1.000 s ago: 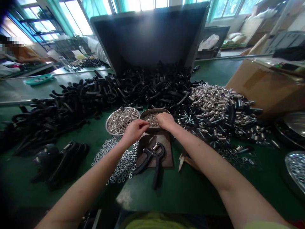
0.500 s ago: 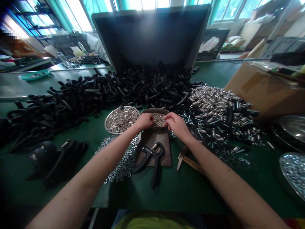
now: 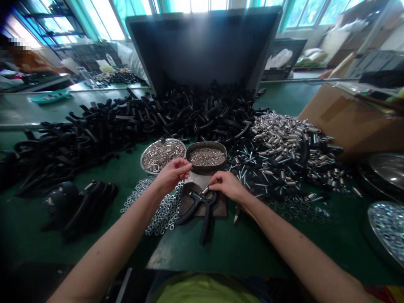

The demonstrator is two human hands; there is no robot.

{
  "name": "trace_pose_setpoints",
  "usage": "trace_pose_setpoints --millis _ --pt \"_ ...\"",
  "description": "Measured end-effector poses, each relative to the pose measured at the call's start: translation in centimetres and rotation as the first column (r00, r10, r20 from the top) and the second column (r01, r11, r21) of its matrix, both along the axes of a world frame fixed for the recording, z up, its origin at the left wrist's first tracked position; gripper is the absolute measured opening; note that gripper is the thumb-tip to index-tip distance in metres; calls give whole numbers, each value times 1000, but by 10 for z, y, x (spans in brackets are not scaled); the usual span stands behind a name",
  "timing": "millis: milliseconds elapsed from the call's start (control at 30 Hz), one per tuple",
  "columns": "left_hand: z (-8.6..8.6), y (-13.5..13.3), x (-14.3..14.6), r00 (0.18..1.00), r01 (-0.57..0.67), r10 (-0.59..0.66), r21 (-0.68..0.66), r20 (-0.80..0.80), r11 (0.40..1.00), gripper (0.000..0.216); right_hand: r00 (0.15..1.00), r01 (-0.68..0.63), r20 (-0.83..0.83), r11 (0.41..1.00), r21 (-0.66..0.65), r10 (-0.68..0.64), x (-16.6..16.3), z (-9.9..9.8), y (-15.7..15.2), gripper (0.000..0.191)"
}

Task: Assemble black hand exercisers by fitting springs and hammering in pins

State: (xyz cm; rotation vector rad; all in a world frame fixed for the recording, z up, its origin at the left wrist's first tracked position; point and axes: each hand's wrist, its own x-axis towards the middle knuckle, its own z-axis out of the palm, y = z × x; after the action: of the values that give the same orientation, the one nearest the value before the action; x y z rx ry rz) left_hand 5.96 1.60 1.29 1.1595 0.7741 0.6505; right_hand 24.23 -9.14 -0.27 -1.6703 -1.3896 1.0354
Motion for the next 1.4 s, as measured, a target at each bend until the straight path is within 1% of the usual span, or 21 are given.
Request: trace_pose_setpoints --millis 33,100,167,267,367,433,500,567,600,667,733,867,967,1100,1267,1400 --pt "-2 -7 -9 1000 -3 3 -33 13 999 32 1000 -2 5 1000 -8 2 -1 0 1 9" --pt "-6 -20 -25 1000 -15 15 -49 -18 999 33 1000 -1 15 1000 -27 1 -3 1 2 8" --pt "-10 -32 -37 998 -18 16 -38 -63 999 31 1000 3 17 998 -59 -2 -4 1 3 8" --pt "-11 -44 -44 993 2 -2 2 -114 1000 26 1000 4 9 993 -121 -3 -5 0 5 7" --pt "-8 -52 -43 982 31 -12 97 -191 995 22 1000 -11 -8 987 -163 10 -5 0 8 6" --pt "-7 -55 -38 965 60 0 222 -263 973 17 999 -29 -27 984 -175 25 -4 1 9 6" --pt "-7 -58 -32 944 106 32 394 -328 913 13 998 -44 -47 984 -175 36 -3 1 10 7" --pt "-10 -61 -25 929 169 54 549 -367 819 11 997 -49 -64 985 -167 39 -2 1 9 9" --pt "-12 -63 -22 925 200 54 602 -377 773 11 997 -48 -71 986 -160 37 -2 0 9 10" --pt "-16 -66 -16 920 253 32 654 -391 713 9 996 -42 -81 988 -147 31 -1 -2 8 11" --pt "-20 -68 -11 911 293 13 668 -412 684 8 996 -36 -90 990 -137 24 0 -5 7 13" --pt "-25 -68 -6 883 355 -9 654 -469 668 8 995 -16 -103 991 -133 3 3 -12 5 15" --pt "-25 -65 -6 871 382 -31 635 -491 672 8 993 -3 -113 990 -138 -13 5 -14 5 16" --pt "-25 -60 -6 863 408 -76 600 -499 689 9 992 -10 -123 989 -151 -8 6 -11 4 15" --pt "-27 -57 -7 867 434 -136 590 -480 681 9 993 -24 -119 986 -164 5 5 -7 4 14" --pt "-28 -56 -7 864 440 -144 583 -483 683 10 995 -19 -95 983 -183 2 5 -6 6 13"
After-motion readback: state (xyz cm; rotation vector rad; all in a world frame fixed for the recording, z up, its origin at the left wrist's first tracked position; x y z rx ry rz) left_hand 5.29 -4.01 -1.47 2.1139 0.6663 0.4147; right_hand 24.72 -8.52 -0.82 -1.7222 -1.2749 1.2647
